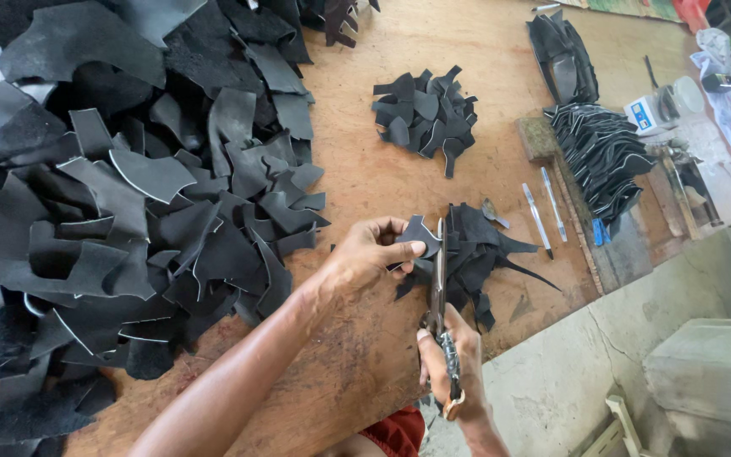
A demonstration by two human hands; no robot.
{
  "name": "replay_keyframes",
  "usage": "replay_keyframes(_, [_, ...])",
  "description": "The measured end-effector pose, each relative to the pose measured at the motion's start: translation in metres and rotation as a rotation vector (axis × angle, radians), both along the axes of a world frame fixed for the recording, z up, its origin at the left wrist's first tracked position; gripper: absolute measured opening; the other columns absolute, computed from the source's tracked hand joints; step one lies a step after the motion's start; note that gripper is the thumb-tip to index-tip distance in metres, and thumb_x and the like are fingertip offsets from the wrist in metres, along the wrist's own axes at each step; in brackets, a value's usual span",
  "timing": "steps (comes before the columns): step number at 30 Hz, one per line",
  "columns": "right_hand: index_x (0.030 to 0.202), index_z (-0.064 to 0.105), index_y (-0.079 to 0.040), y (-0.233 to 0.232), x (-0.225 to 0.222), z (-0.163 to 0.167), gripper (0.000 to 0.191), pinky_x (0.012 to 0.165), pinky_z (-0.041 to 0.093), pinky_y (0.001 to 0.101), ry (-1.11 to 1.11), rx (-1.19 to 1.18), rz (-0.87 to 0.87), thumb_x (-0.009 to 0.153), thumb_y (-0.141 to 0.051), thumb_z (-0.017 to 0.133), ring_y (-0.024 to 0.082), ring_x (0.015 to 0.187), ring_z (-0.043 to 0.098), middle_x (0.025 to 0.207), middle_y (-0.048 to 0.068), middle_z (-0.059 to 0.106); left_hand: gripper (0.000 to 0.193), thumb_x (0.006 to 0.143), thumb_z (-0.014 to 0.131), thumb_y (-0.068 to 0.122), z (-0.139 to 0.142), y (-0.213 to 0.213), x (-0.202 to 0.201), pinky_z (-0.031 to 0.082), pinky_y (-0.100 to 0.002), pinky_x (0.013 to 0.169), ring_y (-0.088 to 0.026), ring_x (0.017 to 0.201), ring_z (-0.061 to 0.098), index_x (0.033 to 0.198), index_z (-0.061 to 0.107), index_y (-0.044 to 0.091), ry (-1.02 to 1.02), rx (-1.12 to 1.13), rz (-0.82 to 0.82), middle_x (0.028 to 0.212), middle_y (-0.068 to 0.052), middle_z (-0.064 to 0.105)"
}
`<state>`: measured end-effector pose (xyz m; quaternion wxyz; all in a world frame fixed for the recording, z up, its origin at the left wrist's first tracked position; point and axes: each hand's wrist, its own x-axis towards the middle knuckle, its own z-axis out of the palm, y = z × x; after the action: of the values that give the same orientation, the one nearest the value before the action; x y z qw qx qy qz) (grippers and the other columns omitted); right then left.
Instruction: The person trims irregular black leather pieces with scissors, cutting off excess edges one piece at a time. Trimmed pieces are placed into a pile on the table while offcuts accumulate nearby, working through a large heap of leather scraps.
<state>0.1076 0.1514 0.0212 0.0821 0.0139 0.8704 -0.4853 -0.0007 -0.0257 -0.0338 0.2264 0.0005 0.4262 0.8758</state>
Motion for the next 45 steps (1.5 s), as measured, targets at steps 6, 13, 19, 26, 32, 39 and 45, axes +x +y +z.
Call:
replay_keyframes(6, [0.119,0.058,0.004,-0.006,0.001,0.006,0.032,0.05,0.051,0.0293,-0.146,-0.139,0.02,0.091,-0.012,0.059,0.012,0.054,0.058,0.067,0.005,0.055,0.02,0.089,0.076,0.016,0.012,-0.001,0.006,0.039,-0.022,0.047,-0.004,0.06,0.057,0.106,0.073,0.006,-0.066,-0.026,0.065,0.077,0.001,0.067])
replay_keyframes(13, [0.135,0.052,-0.002,-0.004,-0.006,0.023,0.05,0.061,0.051,0.0316,-0.055,-0.116,0.137,0.089,-0.019,0.058,0.015,0.066,0.059,0.078,0.006,0.059,0.022,0.086,0.078,0.014,0.016,0.0,0.005,0.044,-0.021,0.05,-0.004,0.06,0.056,0.105,0.076,0.002,0.075,-0.036,0.131,0.081,0.001,0.071])
replay_keyframes(19, [0.134,0.052,-0.003,-0.007,-0.009,0.029,0.048,0.066,0.052,0.0327,-0.069,-0.057,0.147,0.089,-0.021,0.06,0.016,0.073,0.061,0.088,0.008,0.062,0.024,0.086,0.082,0.018,0.012,-0.005,0.001,0.043,-0.021,0.05,-0.004,0.058,0.053,0.104,0.079,0.003,0.143,-0.127,0.094,0.074,0.001,0.067])
replay_keyframes(26, [0.122,0.056,-0.004,-0.003,-0.013,0.026,0.041,0.064,0.055,0.0333,-0.09,0.017,0.117,0.087,-0.025,0.062,0.016,0.072,0.061,0.087,0.008,0.06,0.024,0.088,0.079,0.025,0.012,-0.006,-0.002,0.042,-0.02,0.049,-0.003,0.059,0.053,0.097,0.078,0.003,0.146,-0.106,0.034,0.075,0.003,0.067])
replay_keyframes(32, [0.104,0.056,-0.004,-0.001,-0.016,0.022,0.029,0.06,0.052,0.0337,-0.069,0.098,0.089,0.086,-0.027,0.064,0.016,0.064,0.061,0.075,0.007,0.059,0.023,0.088,0.079,0.024,0.017,-0.007,0.001,0.042,-0.02,0.048,-0.004,0.058,0.053,0.094,0.077,0.001,0.14,-0.121,0.032,0.073,0.002,0.067])
replay_keyframes(39, [0.109,0.058,-0.005,-0.003,-0.014,0.023,0.029,0.057,0.051,0.0313,-0.02,0.044,0.124,0.087,-0.023,0.061,0.014,0.061,0.06,0.072,0.005,0.058,0.021,0.091,0.076,0.022,0.016,-0.008,0.0,0.043,-0.02,0.051,-0.004,0.061,0.053,0.092,0.075,0.001,0.16,-0.086,0.008,0.076,0.001,0.067])
replay_keyframes(45, [0.105,0.057,-0.003,-0.003,-0.012,0.016,0.023,0.048,0.051,0.0282,0.056,0.006,0.128,0.09,-0.02,0.061,0.012,0.052,0.058,0.066,0.004,0.055,0.02,0.093,0.074,0.022,0.016,-0.006,0.0,0.042,-0.02,0.052,-0.004,0.061,0.054,0.095,0.075,0.002,0.134,-0.085,0.015,0.075,0.001,0.067])
